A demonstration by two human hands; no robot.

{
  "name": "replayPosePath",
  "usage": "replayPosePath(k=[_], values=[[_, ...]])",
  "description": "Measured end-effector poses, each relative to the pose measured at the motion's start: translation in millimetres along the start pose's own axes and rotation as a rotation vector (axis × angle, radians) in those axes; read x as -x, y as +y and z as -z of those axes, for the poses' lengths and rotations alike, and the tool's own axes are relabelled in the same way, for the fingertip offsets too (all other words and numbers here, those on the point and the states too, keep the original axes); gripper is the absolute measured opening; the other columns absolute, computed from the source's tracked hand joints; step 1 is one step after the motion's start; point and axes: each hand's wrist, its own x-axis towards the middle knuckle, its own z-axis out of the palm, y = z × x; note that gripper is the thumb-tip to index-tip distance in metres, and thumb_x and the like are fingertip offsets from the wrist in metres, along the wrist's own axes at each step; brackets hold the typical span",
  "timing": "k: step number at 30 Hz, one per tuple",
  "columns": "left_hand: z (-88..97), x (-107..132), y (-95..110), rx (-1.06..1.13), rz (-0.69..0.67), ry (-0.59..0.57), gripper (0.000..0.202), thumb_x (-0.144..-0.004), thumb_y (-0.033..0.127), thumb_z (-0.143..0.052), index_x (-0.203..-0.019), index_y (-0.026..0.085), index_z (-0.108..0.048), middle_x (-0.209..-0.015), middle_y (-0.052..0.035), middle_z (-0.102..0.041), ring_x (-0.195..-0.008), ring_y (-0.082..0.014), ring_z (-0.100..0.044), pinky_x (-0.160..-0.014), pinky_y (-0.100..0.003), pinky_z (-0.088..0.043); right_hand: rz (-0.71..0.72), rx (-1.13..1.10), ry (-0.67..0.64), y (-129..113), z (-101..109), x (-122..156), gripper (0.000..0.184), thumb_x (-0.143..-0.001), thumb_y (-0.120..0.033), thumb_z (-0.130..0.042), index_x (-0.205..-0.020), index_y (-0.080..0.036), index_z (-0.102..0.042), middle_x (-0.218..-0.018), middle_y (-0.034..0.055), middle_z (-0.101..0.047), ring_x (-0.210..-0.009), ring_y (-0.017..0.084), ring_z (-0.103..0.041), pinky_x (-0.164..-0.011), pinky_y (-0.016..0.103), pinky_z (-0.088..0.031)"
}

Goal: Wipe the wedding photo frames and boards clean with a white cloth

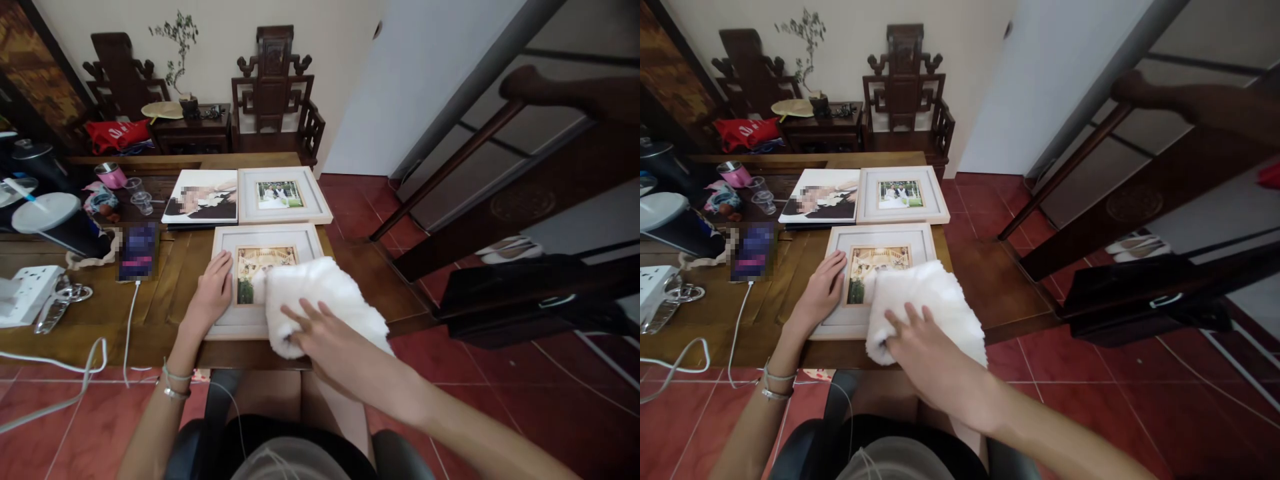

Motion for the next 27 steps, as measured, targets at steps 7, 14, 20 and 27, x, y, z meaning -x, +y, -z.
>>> replayPosePath(k=[7, 14, 20, 27], values=[[-0.3, 0, -5, -0.012, -0.061, -0.024, 0.038, -0.093, 0.02, -0.038, -0.126, 0.014, -0.056, -0.138, -0.0158, -0.051, -0.135, -0.0261, -0.039, -0.109, -0.052, -0.037, -0.099, 0.011, 0.115, 27, -17, -49, 0.049, -0.075, 0.001, -0.045, -0.113, -0.019, -0.068, -0.147, 0.0093, -0.043, -0.137, 0.036, -0.032, -0.109, 0.061, -0.026], [-0.1, 1, -7, -0.001, -0.079, 0.007, 0.037, -0.093, 0.02, -0.039, -0.124, 0.012, -0.056, -0.136, -0.0174, -0.053, -0.134, -0.0267, -0.041, -0.109, -0.051, -0.037, -0.247, 0.066, 0.144, 74, -21, -116, 0.05, -0.076, 0.002, -0.044, -0.117, -0.015, -0.065, -0.156, 0.0087, -0.024, -0.14, 0.048, -0.008, -0.101, 0.079, -0.013], [-0.4, 1, -2, 0.015, -0.054, 0.045, 0.037, -0.091, 0.018, -0.04, -0.123, 0.011, -0.058, -0.135, -0.017, -0.055, -0.133, -0.026, -0.043, -0.11, -0.049, -0.037, -0.097, -0.043, -0.036, 32, -14, -62, 0.052, -0.071, -0.001, -0.05, -0.117, -0.019, -0.066, -0.153, 0.0094, -0.032, -0.139, 0.047, -0.017, -0.103, 0.073, -0.021], [0.3, -2, -4, 0.015, -0.07, 0.083, 0.036, -0.09, 0.017, -0.039, -0.118, 0.01, -0.061, -0.13, -0.0163, -0.059, -0.129, -0.0256, -0.048, -0.109, -0.049, -0.04, -0.074, -0.172, -0.373, -30, 37, -52, 0.049, -0.076, -0.003, -0.048, -0.121, -0.014, -0.064, -0.152, 0.0119, -0.033, -0.136, 0.05, -0.022, -0.103, 0.071, -0.027]])
